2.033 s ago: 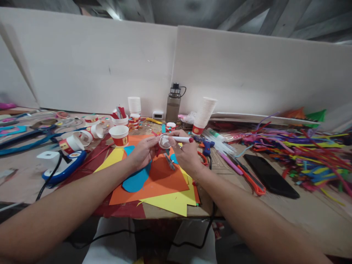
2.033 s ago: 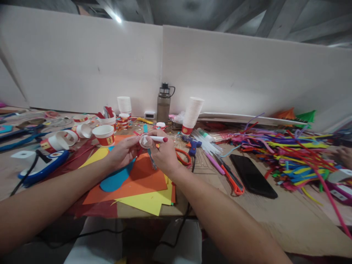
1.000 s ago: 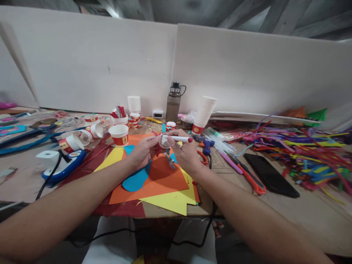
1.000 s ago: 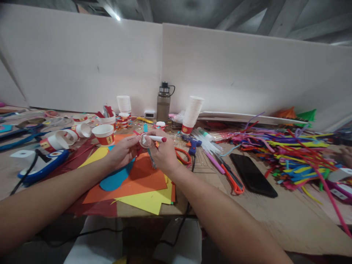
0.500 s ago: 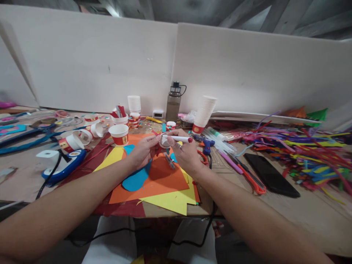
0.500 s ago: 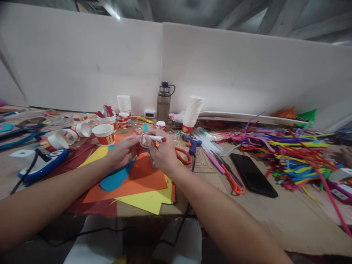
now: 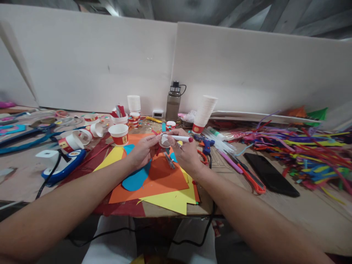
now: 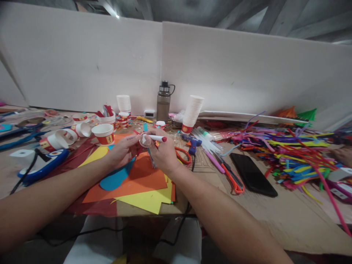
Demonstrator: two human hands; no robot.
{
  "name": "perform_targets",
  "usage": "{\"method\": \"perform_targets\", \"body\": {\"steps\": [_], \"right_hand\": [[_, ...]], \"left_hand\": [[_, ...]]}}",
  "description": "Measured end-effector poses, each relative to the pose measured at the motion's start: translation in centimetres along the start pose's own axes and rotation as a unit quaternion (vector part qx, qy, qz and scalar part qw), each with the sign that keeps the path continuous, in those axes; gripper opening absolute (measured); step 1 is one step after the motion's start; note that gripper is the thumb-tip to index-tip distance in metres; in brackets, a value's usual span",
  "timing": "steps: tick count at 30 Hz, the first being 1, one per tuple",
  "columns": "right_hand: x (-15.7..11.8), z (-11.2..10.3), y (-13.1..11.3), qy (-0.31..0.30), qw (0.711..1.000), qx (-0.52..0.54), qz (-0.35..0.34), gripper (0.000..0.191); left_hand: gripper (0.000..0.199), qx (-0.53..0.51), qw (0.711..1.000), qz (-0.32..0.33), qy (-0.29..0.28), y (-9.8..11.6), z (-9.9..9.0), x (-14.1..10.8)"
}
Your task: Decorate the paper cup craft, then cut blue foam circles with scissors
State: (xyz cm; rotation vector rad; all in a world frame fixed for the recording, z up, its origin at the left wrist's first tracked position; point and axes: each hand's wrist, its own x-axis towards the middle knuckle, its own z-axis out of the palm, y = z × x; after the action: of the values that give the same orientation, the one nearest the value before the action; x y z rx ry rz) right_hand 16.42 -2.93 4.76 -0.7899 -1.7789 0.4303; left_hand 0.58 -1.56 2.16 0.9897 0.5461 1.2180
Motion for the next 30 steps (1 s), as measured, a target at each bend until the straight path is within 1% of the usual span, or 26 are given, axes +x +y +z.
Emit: {"method": "perform_targets", "body": {"steps": [5,11,19,30], "right_hand": [[-0.11,0.15,0.35,-0.002,1.0,0.0,0.002,0.028],[-0.08,0.07,0.22,-0.003,1.0,-0.014,0.003,0.026],[0.02,0.16,0.24,0.005,1.0,-0.006,-0.004,0.018],[0.01,0.14,0.2,0.009,0.999,-0.029,-0.011,0.019]], "left_hand": [[0.018,0.003,1.0,0.002,-0.006,0.05,0.07,-0.01],[0.02,0.003,1.0,0.002,-0.007,-0.02,-0.01,-0.06],[0.02,0.002,1.0,0.002,0.0,0.01,0.0,-0.06],[0.022,0.011,1.0,0.001,0.0,-0.06,-0.18,0.02]]}}
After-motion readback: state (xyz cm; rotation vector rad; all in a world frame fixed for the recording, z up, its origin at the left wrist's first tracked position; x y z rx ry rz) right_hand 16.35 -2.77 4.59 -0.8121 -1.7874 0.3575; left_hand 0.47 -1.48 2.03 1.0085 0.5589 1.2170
